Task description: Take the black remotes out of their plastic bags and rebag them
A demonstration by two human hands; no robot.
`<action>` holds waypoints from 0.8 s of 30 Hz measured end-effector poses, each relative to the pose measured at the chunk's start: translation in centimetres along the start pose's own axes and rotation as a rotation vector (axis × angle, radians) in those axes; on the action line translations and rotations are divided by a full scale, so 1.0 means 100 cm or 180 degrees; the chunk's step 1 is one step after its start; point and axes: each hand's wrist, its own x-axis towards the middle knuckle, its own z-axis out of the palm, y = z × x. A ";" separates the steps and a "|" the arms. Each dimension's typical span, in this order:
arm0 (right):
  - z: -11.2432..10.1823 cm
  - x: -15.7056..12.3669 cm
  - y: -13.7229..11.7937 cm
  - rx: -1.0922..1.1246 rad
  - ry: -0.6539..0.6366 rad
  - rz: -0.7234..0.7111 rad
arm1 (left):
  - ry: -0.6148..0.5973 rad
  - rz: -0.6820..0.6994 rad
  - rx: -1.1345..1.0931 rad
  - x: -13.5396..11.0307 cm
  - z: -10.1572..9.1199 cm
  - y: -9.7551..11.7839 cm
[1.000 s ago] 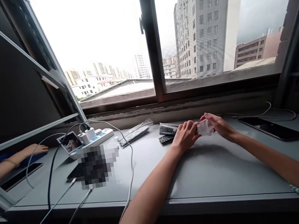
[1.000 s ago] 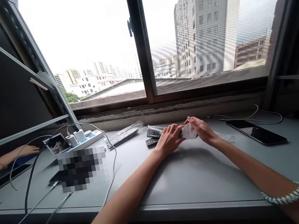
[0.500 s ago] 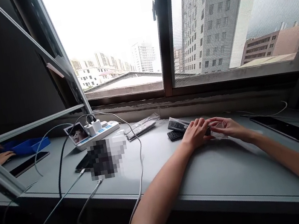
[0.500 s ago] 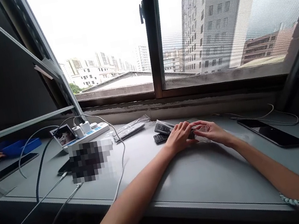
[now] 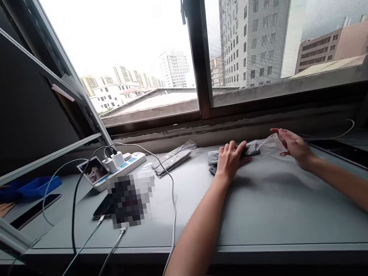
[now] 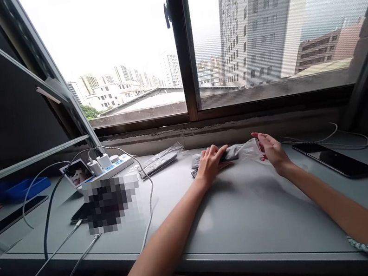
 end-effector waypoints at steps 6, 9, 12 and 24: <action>-0.001 0.001 -0.007 0.0170 0.0179 -0.0199 | 0.0425 -0.0207 0.0257 -0.001 -0.011 -0.001; 0.004 -0.003 -0.009 0.0035 0.0002 -0.0355 | 0.0445 -0.0337 0.0213 -0.002 -0.013 0.000; 0.006 -0.005 -0.010 -0.0324 -0.0087 -0.0419 | 0.0314 -0.0474 0.0127 -0.003 -0.011 0.001; -0.001 -0.006 -0.005 -0.1631 -0.0597 -0.0159 | -0.0345 -0.0285 0.0038 -0.004 -0.003 -0.010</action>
